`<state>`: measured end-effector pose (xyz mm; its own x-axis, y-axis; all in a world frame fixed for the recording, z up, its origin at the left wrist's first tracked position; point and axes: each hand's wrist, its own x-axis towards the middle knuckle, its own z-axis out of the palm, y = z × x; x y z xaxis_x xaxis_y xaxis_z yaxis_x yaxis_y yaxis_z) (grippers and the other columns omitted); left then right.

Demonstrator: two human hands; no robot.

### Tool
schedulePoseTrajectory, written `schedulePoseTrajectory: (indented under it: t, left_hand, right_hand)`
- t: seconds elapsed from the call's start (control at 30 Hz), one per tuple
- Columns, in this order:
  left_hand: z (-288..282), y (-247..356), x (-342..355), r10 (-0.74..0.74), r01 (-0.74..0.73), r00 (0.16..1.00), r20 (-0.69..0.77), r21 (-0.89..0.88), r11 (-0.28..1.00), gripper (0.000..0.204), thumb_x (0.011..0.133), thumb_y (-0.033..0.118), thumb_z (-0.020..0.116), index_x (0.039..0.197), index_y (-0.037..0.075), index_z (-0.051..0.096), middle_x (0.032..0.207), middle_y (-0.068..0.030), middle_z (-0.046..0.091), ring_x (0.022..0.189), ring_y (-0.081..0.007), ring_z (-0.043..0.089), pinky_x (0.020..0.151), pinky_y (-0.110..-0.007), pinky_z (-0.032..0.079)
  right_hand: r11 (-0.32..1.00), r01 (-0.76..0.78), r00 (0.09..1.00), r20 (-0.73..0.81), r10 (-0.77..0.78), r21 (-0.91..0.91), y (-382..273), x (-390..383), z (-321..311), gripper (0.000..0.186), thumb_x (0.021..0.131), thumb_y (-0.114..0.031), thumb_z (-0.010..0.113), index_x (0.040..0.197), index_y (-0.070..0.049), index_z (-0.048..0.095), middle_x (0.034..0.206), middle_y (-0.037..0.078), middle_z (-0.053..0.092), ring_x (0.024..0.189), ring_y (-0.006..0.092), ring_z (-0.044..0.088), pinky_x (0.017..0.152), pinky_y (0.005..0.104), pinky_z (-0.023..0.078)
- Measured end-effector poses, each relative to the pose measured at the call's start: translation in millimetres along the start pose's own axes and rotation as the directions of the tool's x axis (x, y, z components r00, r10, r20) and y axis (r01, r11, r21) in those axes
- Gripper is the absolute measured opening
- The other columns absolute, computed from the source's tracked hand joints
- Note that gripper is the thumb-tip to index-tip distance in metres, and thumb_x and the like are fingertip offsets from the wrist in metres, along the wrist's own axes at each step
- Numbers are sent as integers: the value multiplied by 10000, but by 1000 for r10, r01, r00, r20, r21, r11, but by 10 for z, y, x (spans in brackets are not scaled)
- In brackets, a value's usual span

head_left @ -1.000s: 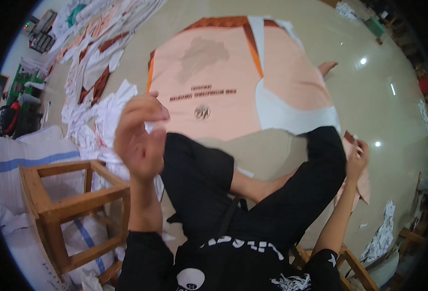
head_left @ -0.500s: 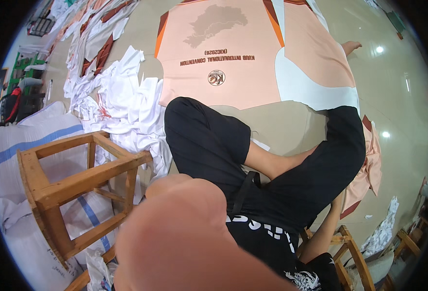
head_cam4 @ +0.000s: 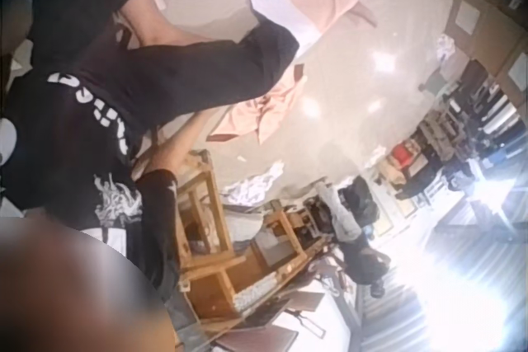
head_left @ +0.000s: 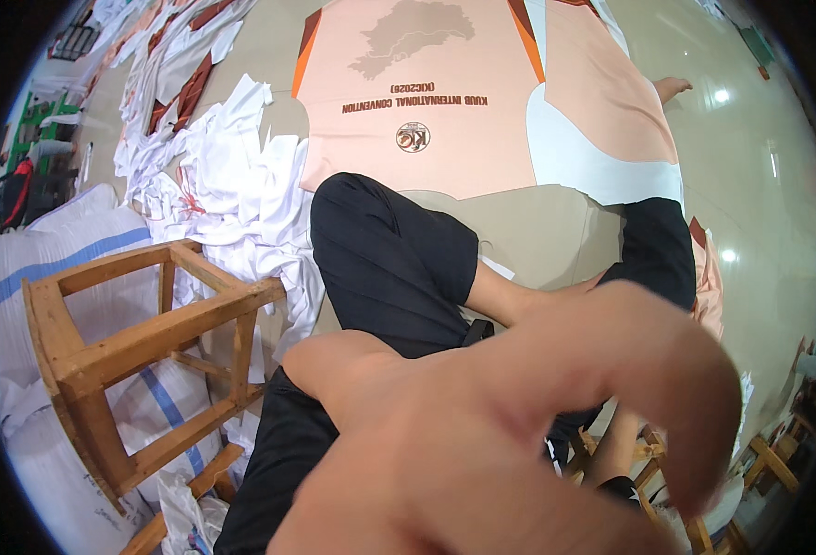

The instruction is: The person sits on the floor and uses scissors to cut a peach-colored t-shirt. They cut along the seams and remove sections of the shirt, including the sleeves and side panels, creating separate fabric pieces.

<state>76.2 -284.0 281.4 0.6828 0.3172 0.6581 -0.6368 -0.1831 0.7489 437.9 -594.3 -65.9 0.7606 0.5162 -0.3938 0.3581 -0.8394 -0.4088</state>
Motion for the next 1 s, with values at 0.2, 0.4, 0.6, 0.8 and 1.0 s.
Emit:
schedulePoseTrajectory:
  t: [0.2,0.4,0.6,0.8,1.0]
  left_hand:
    - [-4,-123,89,-45,48,998,40,-74,996,113,881,85,601,983,37,614,963,-94,638,814,-166,607,819,-310,473]
    - [-263,-94,296,-53,54,998,41,-35,998,109,876,87,616,974,41,619,957,-90,646,790,-152,615,785,-273,484]
    - [-1519,-1408,114,83,245,889,-450,620,745,197,828,90,643,1008,10,634,978,-92,668,808,-179,617,782,-290,491]
    - [-3346,-2082,-1551,-710,587,137,-690,634,-503,1230,691,727,703,1554,80,112,1531,-393,103,1446,-527,90,1154,-597,148]
    - [-3662,-1925,-2687,-643,569,-11,-766,524,-634,1406,594,804,718,1571,122,-28,1542,-397,-55,1437,-564,-44,1143,-647,99]
  right_hand:
    - [1000,-7,1000,-9,7,5,1,-27,-41,278,940,-198,589,1093,24,655,940,91,682,797,155,624,731,288,493]
    - [999,12,1000,-11,-12,44,-87,-28,-41,286,936,-195,589,1098,33,652,945,92,683,800,156,626,731,286,493]
    - [957,81,997,-26,-77,278,-215,-63,-298,294,933,-191,590,1102,41,649,951,92,684,803,157,628,732,284,493]
    - [555,-189,981,127,148,810,-426,-421,-913,218,947,-191,607,1024,12,628,889,49,644,790,143,630,712,252,491]
    - [363,211,945,-285,162,908,-1431,-507,-1308,207,934,-131,653,1080,-12,567,937,65,607,805,194,646,736,307,532]
